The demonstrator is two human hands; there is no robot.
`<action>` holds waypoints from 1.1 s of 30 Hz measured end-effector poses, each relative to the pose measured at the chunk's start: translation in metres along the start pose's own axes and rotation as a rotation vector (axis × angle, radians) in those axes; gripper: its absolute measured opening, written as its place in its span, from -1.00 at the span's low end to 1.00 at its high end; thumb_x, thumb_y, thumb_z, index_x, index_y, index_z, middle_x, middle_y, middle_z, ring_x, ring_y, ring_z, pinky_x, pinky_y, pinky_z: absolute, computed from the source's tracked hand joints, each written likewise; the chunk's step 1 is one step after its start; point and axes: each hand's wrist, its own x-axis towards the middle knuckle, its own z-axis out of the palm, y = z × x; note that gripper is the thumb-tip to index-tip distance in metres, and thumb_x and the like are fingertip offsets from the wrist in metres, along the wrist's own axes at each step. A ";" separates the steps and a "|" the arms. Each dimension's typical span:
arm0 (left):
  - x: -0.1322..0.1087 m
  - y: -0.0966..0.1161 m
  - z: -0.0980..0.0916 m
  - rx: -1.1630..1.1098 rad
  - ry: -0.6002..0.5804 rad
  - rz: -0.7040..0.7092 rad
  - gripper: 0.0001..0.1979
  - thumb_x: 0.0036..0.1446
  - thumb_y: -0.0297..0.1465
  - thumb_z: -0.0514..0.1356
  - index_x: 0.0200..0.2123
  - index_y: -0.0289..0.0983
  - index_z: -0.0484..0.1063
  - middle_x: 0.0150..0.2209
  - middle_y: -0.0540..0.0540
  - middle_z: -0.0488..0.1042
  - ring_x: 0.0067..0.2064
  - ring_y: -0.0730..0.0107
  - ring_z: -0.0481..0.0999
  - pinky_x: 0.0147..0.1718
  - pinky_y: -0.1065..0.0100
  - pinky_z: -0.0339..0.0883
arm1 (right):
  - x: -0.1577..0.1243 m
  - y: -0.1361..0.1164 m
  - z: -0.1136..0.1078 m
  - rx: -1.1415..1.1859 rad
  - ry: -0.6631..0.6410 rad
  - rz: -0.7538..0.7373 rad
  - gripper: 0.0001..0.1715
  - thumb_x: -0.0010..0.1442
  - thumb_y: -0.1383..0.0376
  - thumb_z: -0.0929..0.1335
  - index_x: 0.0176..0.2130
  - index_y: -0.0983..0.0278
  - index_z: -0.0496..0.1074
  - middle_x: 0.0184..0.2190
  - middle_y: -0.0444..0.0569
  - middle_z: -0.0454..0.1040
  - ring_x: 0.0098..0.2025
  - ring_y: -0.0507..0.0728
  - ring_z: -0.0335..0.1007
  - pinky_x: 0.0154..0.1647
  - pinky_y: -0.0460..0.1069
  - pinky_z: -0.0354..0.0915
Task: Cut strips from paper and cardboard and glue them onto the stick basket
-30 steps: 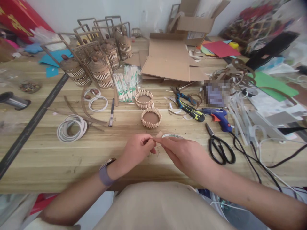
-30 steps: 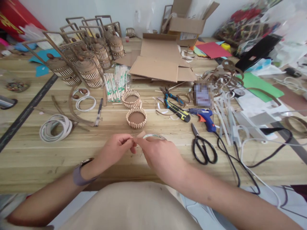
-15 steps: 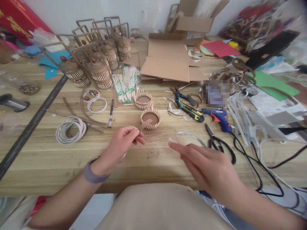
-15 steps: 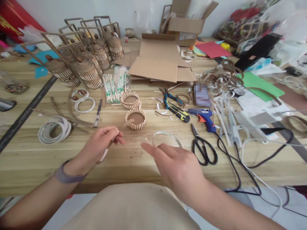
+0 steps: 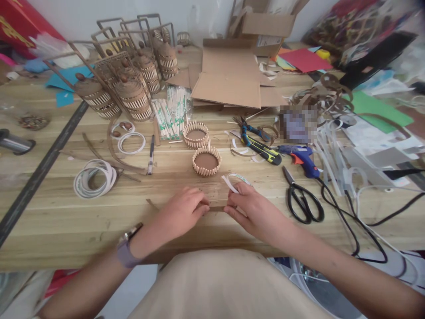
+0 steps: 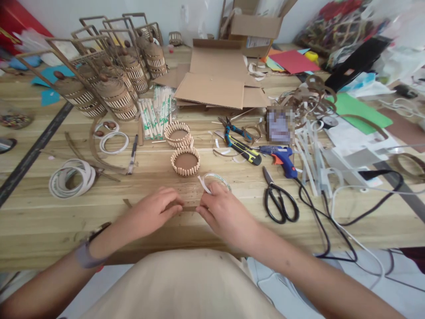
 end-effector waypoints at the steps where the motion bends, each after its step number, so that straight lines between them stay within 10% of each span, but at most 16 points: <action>1: -0.001 0.001 0.007 0.033 0.127 0.025 -0.88 0.26 -0.44 0.13 -0.29 -0.25 0.48 -0.22 -0.11 0.53 -0.09 0.15 0.47 -0.08 0.17 0.35 | 0.000 -0.001 0.003 -0.046 0.001 0.010 -0.77 0.34 0.34 0.28 -0.36 0.31 0.43 -0.28 0.06 0.36 -0.21 0.19 0.36 -0.18 0.07 0.34; 3: -0.004 0.004 0.021 0.008 0.255 0.074 -0.90 0.26 -0.48 0.12 -0.27 -0.25 0.44 -0.23 -0.11 0.49 -0.12 0.19 0.46 -0.10 0.18 0.37 | 0.002 -0.002 0.010 -0.140 0.017 0.016 -0.76 0.34 0.34 0.28 -0.36 0.32 0.44 -0.29 0.08 0.37 -0.22 0.20 0.36 -0.20 0.08 0.32; 8: -0.003 0.002 0.048 -0.171 0.142 0.042 -0.88 0.25 -0.55 0.10 -0.29 -0.24 0.38 -0.29 -0.04 0.48 -0.24 0.33 0.48 -0.19 0.29 0.41 | 0.004 -0.001 0.022 -0.269 0.040 0.003 -0.78 0.32 0.35 0.31 -0.38 0.31 0.45 -0.32 0.04 0.39 -0.25 0.18 0.38 -0.24 0.04 0.30; 19: 0.006 -0.007 0.054 -0.290 0.231 -0.085 -0.77 0.36 -0.39 0.02 0.06 -0.23 0.23 -0.25 -0.07 0.51 -0.18 0.24 0.53 -0.12 0.20 0.38 | -0.009 0.014 0.025 -0.233 0.186 -0.208 -0.74 0.34 0.49 0.17 -0.08 0.32 0.36 -0.33 0.04 0.53 -0.30 0.19 0.47 -0.28 0.06 0.35; 24: 0.007 -0.005 0.054 -0.273 0.210 -0.090 -0.87 0.38 -0.34 -0.05 -0.19 -0.21 0.25 -0.30 -0.06 0.47 -0.24 0.26 0.50 -0.20 0.24 0.35 | -0.008 0.009 0.026 -0.254 0.193 -0.246 -0.74 0.37 0.46 0.16 -0.04 0.34 0.35 -0.36 0.03 0.55 -0.33 0.18 0.49 -0.28 0.05 0.34; 33: 0.000 0.001 0.048 -0.250 0.184 -0.067 -0.83 0.36 -0.38 -0.04 -0.15 -0.25 0.34 -0.23 -0.12 0.51 -0.16 0.23 0.50 -0.12 0.21 0.37 | -0.005 0.004 0.002 -0.419 0.056 0.047 -0.82 0.36 0.34 0.26 -0.25 0.26 0.44 -0.37 -0.05 0.51 -0.41 0.11 0.47 -0.50 -0.04 0.09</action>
